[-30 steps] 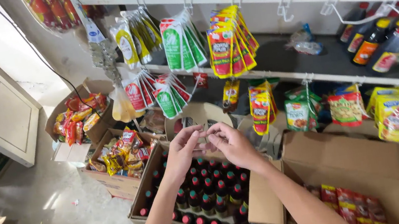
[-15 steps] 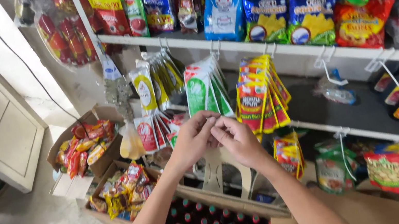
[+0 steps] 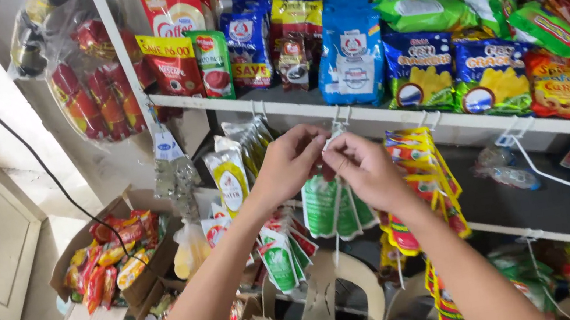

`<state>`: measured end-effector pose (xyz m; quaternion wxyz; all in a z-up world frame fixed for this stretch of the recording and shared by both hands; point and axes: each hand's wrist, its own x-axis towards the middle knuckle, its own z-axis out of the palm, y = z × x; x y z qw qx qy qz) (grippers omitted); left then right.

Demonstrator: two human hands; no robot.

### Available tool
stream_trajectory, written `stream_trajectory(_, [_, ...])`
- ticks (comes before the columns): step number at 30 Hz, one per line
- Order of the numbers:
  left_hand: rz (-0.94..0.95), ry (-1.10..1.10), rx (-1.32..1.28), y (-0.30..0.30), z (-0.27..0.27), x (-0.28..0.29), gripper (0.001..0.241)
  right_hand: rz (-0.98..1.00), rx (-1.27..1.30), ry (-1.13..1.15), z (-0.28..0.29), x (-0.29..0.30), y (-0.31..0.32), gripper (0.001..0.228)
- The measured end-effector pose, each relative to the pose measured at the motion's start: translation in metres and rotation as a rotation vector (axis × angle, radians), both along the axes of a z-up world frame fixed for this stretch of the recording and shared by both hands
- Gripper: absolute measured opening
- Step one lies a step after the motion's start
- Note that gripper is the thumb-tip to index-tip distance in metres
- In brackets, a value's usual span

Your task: Stocking and organizing coffee and milk packets on store shelves and into boxes.

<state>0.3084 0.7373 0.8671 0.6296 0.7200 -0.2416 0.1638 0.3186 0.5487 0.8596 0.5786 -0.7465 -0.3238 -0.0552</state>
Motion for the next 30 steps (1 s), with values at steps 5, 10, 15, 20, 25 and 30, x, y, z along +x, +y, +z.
stream_trajectory(5, [0.096,-0.078,0.056,0.039,0.021,0.070,0.024,-0.044,-0.008,-0.038,0.030,0.056,0.026,0.016])
stream_trajectory(10, [0.223,-0.221,0.084,0.061,0.025,0.157,0.026,-0.177,-0.101,-0.019,0.067,0.101,0.054,0.021])
stream_trajectory(15, [0.383,-0.327,0.102,0.047,0.012,0.207,0.043,-0.433,-0.224,0.057,0.071,0.151,0.080,0.048])
stream_trajectory(20, [0.414,-0.336,0.267,0.039,-0.003,0.275,0.055,-0.507,-0.156,0.119,0.051,0.208,0.083,0.061])
stream_trajectory(25, [0.384,-0.332,0.389,0.049,0.008,0.288,0.078,-0.563,-0.066,0.149,0.023,0.262,0.084,0.065])
stream_trajectory(30, [0.337,-0.318,0.329,0.051,-0.024,0.338,0.053,-0.715,-0.140,0.054,0.026,0.258,0.107,0.043])
